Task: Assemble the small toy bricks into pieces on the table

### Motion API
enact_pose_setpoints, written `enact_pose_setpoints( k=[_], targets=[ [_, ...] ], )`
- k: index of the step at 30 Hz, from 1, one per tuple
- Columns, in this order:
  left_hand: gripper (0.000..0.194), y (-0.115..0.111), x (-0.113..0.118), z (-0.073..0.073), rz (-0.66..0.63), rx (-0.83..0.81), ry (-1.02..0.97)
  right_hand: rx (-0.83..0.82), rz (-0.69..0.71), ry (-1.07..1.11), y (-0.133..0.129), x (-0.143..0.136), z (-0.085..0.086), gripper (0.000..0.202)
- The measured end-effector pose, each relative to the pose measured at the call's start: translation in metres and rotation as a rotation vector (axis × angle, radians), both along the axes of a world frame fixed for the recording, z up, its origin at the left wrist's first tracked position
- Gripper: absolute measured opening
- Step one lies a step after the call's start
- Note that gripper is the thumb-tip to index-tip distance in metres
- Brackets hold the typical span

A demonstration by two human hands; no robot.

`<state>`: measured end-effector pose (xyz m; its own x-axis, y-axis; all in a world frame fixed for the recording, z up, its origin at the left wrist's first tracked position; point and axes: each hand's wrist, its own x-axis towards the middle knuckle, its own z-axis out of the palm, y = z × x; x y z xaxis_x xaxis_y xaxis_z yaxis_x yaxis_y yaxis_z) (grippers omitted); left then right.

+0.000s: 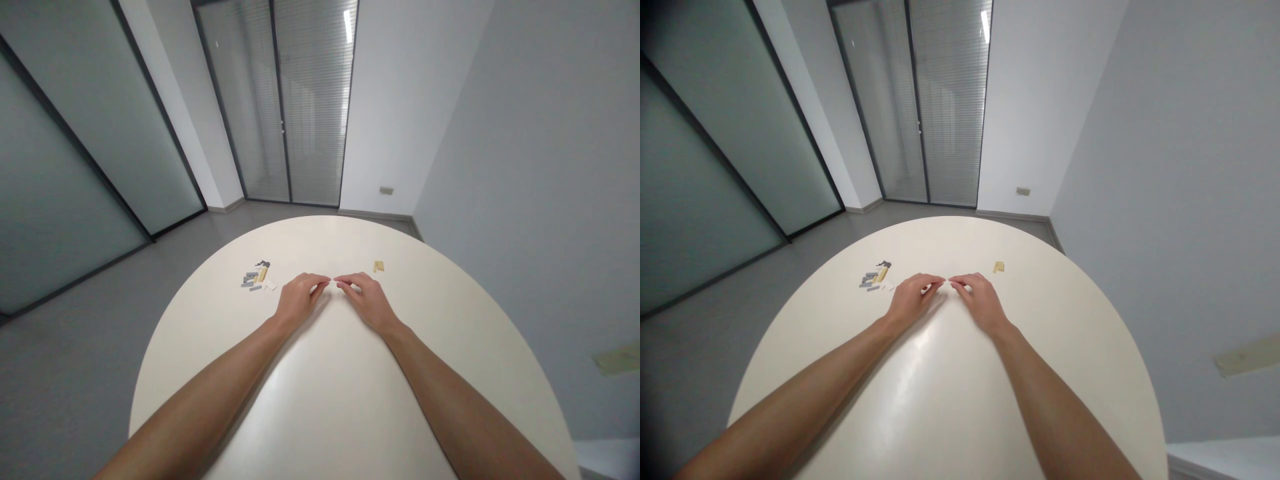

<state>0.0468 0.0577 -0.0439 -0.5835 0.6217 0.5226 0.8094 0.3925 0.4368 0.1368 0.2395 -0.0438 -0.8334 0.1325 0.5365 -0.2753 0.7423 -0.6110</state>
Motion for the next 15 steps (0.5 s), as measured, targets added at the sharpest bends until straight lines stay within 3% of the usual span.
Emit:
enact_pose_setpoints(
  k=[15],
  targets=[
    [0.020, 0.0020, 0.0013, 0.0000, 0.026, -0.003, -0.055, -0.030, -0.008, -0.012, -0.0008, 0.0008, -0.0006, 0.019]
  ],
)
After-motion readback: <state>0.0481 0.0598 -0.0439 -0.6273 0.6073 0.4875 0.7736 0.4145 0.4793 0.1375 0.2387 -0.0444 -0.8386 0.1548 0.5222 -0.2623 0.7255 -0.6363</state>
